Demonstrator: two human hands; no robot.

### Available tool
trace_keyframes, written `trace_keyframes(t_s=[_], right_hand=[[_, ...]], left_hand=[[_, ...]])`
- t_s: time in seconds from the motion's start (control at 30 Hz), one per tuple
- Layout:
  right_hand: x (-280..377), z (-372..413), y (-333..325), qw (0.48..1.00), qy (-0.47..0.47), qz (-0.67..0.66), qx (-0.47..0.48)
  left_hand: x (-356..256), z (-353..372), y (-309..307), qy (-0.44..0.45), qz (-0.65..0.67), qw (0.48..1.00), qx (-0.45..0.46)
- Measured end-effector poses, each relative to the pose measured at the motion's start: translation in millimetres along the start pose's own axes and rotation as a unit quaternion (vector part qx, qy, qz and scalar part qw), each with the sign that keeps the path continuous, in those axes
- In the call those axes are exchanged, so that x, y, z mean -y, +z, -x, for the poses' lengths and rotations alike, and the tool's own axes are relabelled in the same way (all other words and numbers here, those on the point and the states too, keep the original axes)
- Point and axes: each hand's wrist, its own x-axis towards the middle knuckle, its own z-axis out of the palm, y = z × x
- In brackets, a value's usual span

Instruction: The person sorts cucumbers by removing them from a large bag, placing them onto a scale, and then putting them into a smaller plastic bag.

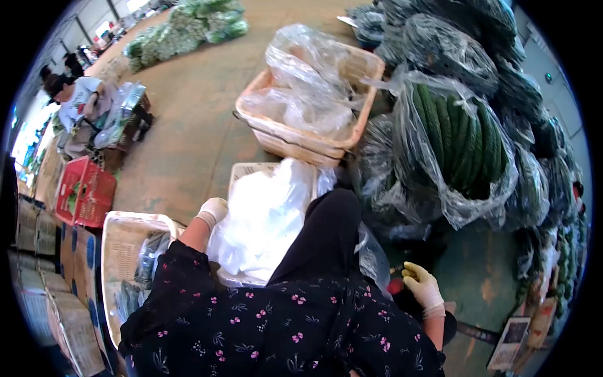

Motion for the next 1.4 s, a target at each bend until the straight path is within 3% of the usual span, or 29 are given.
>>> trace_keyframes(t_s=[0.03,0.1,0.13,0.17,0.2,0.23,0.27,0.3,0.33,0.37,0.4,0.43,0.47,0.5,0.53,0.57,0.6,0.63,0.7,0.77,0.83,0.9,0.97,1.03,1.2,1.27,1.3,1.4], right_hand=[[3,-1,-2,1.0,-0.014,0.022,0.006],[53,5,12,0.999,-0.036,0.008,0.026],[61,2,17,0.998,-0.056,-0.001,0.042],[70,-2,20,0.996,-0.075,-0.009,0.055],[101,7,24,0.994,-0.086,-0.004,0.072],[103,-13,39,0.975,-0.19,-0.008,0.117],[104,-15,38,0.97,-0.218,0.017,0.11],[111,-30,55,0.96,-0.238,0.05,0.139],[116,-29,57,0.961,-0.235,0.043,0.137],[120,-28,60,0.959,-0.233,0.039,0.158],[120,-28,60,0.956,-0.246,0.047,0.153],[119,-25,51,0.949,-0.266,0.108,0.129],[116,-16,45,0.952,-0.263,0.098,0.119],[116,-15,43,0.954,-0.259,0.093,0.119],[111,-9,42,0.962,-0.241,-0.007,0.126],[111,-6,37,0.96,-0.225,-0.101,0.132],[117,0,35,0.967,-0.207,-0.086,0.124],[119,3,31,0.965,-0.217,-0.086,0.117],[119,11,25,0.96,-0.23,-0.131,0.09],[106,21,9,0.937,-0.269,-0.223,0.016],[107,42,-8,0.929,-0.268,-0.255,-0.011],[102,49,-18,0.926,-0.279,-0.253,-0.03],[97,66,-36,0.925,-0.289,-0.236,-0.069],[97,67,-41,0.916,-0.307,-0.234,-0.11],[84,39,-59,0.927,-0.3,-0.077,-0.21],[85,15,-63,0.941,-0.265,-0.002,-0.21],[55,-34,-64,0.96,-0.245,-0.065,-0.121],[48,-64,-52,0.965,-0.229,-0.112,-0.054]], left_hand=[[-13,19,-19,0.039,-0.064,0.997,-0.032],[-35,54,-52,0.114,-0.02,0.99,-0.08],[-39,58,-61,0.098,0.118,0.987,-0.053],[-56,82,-74,0.11,0.361,0.926,-0.024],[-68,98,-79,0.157,0.531,0.832,-0.029],[-118,140,-104,0.154,0.769,0.62,-0.013],[-115,130,-87,0.172,0.762,0.624,0.004],[-70,103,-54,0.178,0.543,0.82,-0.031],[-62,66,-37,0.208,0.258,0.942,-0.056],[-52,54,-30,0.198,-0.043,0.975,-0.09],[-40,52,-40,0.199,-0.043,0.975,-0.091],[-46,45,-63,0.255,0.141,0.941,-0.175],[-50,59,-84,0.292,0.317,0.87,-0.24],[-65,97,-119,0.314,0.494,0.783,-0.213],[-96,158,-162,0.323,0.646,0.67,-0.173],[-140,222,-183,0.406,0.622,0.624,-0.242],[-145,214,-180,0.394,0.59,0.602,-0.365],[-152,221,-182,0.404,0.588,0.597,-0.368],[-178,250,-176,0.483,0.517,0.682,-0.187],[-249,221,-151,0.615,0.138,0.726,-0.274],[-285,210,-124,0.627,0.145,0.751,-0.148],[-301,197,-98,0.657,0.17,0.722,-0.131],[-327,171,-56,0.724,0.109,0.673,-0.109],[-337,166,-38,0.723,0.06,0.68,-0.105],[-341,163,-9,0.708,-0.015,0.696,-0.122],[-341,166,-10,0.71,-0.017,0.692,-0.128],[-338,169,-7,0.711,-0.021,0.691,-0.13],[-332,172,-8,0.713,-0.001,0.692,-0.115]])
